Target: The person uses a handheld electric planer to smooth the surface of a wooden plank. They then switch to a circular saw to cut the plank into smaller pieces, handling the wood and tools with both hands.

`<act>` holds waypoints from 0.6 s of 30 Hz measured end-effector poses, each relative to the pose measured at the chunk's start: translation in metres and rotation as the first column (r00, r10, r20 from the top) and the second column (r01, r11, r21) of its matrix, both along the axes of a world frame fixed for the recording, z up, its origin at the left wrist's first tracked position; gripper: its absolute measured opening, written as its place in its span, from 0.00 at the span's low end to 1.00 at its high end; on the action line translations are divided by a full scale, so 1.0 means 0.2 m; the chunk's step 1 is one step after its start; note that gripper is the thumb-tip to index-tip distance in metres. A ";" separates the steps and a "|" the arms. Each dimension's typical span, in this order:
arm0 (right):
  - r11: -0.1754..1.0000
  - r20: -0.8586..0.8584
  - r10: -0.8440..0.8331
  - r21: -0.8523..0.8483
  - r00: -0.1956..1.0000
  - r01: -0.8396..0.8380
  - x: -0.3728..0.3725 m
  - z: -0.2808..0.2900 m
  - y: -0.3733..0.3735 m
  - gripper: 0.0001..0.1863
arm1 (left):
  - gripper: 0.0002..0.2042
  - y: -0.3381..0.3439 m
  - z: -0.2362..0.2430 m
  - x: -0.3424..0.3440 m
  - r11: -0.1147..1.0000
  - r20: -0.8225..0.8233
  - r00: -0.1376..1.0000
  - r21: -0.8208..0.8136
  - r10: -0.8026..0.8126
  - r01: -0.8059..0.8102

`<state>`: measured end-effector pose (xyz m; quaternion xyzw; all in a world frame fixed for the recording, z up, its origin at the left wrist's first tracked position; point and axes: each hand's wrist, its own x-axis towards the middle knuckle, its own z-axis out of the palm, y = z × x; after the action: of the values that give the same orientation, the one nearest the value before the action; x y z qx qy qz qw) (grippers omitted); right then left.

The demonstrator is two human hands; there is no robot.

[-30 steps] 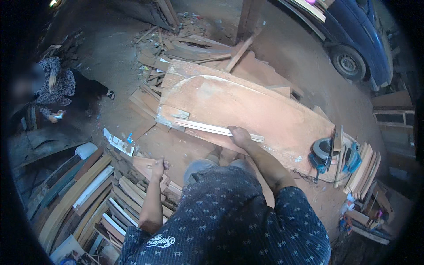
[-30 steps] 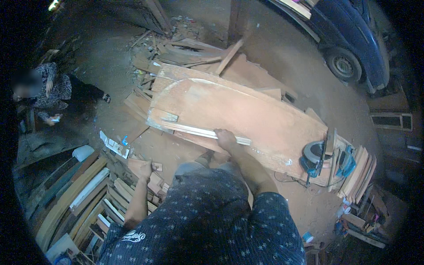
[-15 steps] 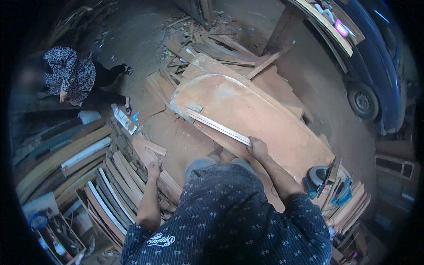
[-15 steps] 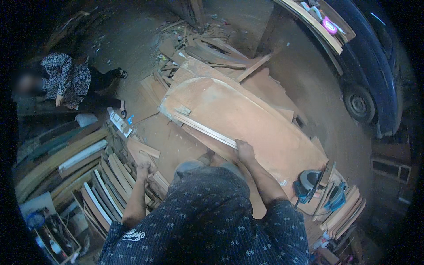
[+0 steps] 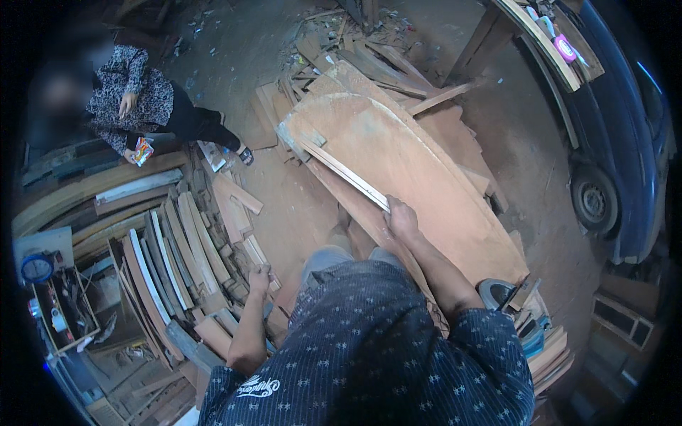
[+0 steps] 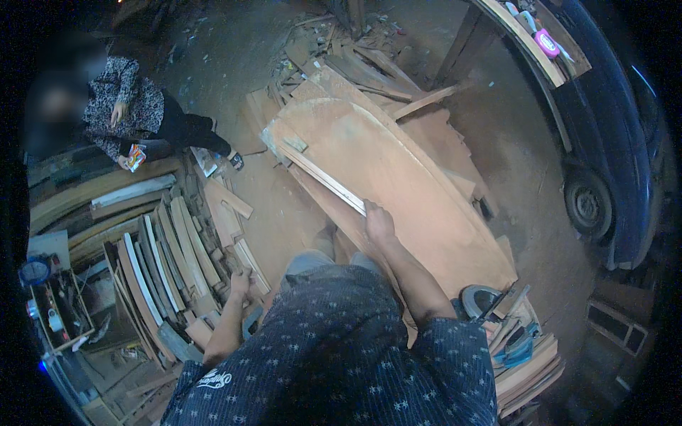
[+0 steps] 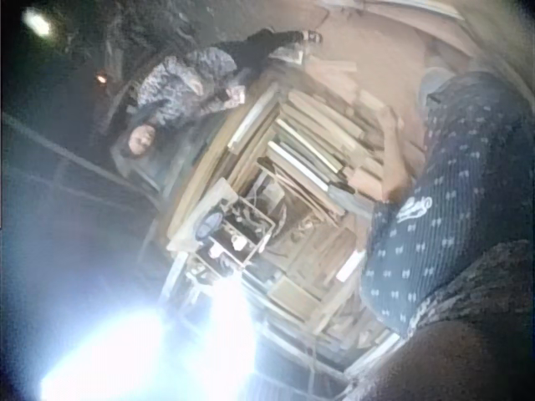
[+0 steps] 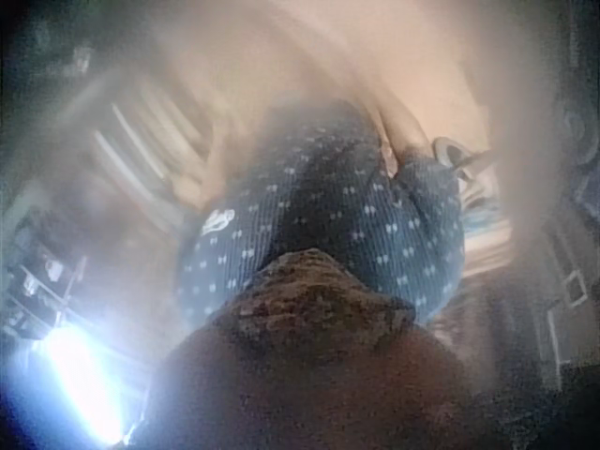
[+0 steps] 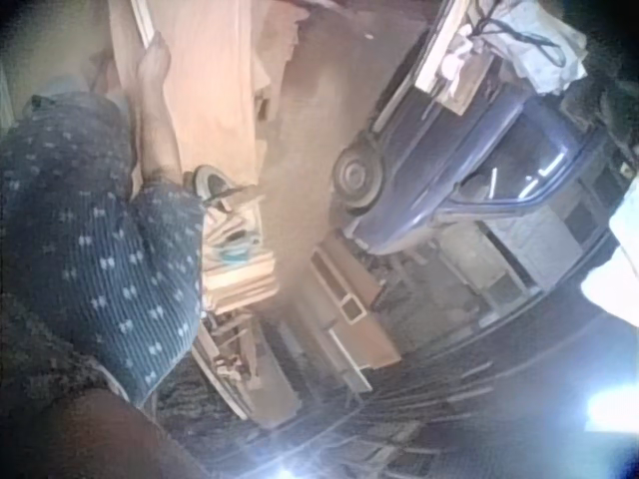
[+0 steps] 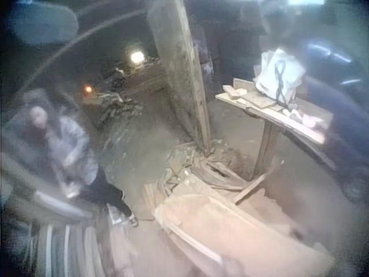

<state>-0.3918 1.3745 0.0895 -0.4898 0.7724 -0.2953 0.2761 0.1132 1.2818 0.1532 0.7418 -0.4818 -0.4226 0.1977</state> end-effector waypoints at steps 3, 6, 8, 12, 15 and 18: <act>0.990 0.063 0.021 -0.137 0.998 -0.012 0.01 0.10 -0.03 0.20 | 0.16 0.14 0.00 -0.04 1.000 -0.015 1.000 -0.025 0.009 -0.010; 0.935 0.182 0.245 -0.304 0.952 -0.183 0.06 0.56 0.12 0.24 | 0.17 0.26 0.03 -0.01 0.989 -0.039 0.999 0.146 -0.023 0.029; 0.848 0.473 0.520 -0.386 0.711 -0.363 0.02 0.94 0.30 0.26 | 0.17 0.34 0.08 -0.12 0.988 -0.103 0.994 0.151 -0.027 0.042; 0.731 0.481 0.682 -0.466 0.551 -0.498 0.05 0.95 0.72 0.28 | 0.19 0.49 0.57 -0.67 0.977 -0.296 0.934 0.020 -0.199 0.215; 0.695 0.420 0.564 0.223 0.711 -0.683 -0.07 0.70 0.75 0.29 | 0.26 0.65 0.98 -0.92 0.780 -0.248 0.749 -0.046 -0.614 0.624; 0.690 0.631 0.585 -0.056 0.510 -0.722 -0.12 0.92 0.81 0.29 | 0.33 0.82 1.29 -1.05 0.516 -0.484 0.346 -0.278 -0.804 0.810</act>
<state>-0.4160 1.5372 0.2739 -0.5912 0.4243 -0.2231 0.6486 -0.0963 1.4463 0.4104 0.2495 -0.7000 -0.6629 0.0907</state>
